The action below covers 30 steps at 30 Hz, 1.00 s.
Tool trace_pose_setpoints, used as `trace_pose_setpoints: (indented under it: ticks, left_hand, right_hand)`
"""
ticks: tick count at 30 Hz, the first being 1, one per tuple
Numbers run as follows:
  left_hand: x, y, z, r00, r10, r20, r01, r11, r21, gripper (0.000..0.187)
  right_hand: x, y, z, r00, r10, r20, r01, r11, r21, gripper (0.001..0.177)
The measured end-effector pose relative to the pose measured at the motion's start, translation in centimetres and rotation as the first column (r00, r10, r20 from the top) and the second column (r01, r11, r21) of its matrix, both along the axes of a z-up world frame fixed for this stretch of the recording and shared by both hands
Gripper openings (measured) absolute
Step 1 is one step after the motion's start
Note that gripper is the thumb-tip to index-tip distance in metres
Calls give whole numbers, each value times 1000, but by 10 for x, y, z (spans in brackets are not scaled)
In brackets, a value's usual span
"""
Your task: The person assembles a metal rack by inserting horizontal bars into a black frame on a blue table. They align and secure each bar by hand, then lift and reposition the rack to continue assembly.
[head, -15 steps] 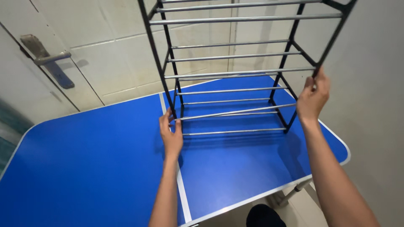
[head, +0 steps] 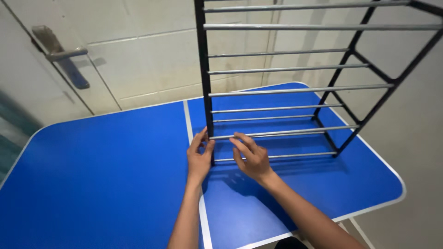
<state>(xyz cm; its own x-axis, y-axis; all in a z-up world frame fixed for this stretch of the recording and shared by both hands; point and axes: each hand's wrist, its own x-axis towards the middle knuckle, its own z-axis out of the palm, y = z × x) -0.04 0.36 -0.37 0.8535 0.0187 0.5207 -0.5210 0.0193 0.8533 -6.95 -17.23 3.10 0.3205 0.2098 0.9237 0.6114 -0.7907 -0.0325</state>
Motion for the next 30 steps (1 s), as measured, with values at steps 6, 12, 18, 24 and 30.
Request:
trace_pose_setpoints:
  ticks: [6,12,18,24,30]
  left_hand:
    - [7,3,-4,955,-296,35,296,930,-219,40]
    - [17,1,-14,928,-373,-14,348,878,-330,44]
    - [18,-1,-22,932,-355,-78,299,871,-390,47]
    - [19,-4,-27,930,-358,-79,291,852,-435,50]
    - [20,-8,-28,930,-361,-69,289,834,-470,51]
  right_hand:
    - [17,7,-16,997,-78,22,76,994,75,32]
    - [23,-1,-27,998,-33,-56,40,991,131,30]
    - [20,0,-25,997,13,-82,0,986,165,33]
    - [16,1,-22,996,26,-83,-13,987,163,34]
    - [20,0,-23,997,33,-64,-22,987,161,35]
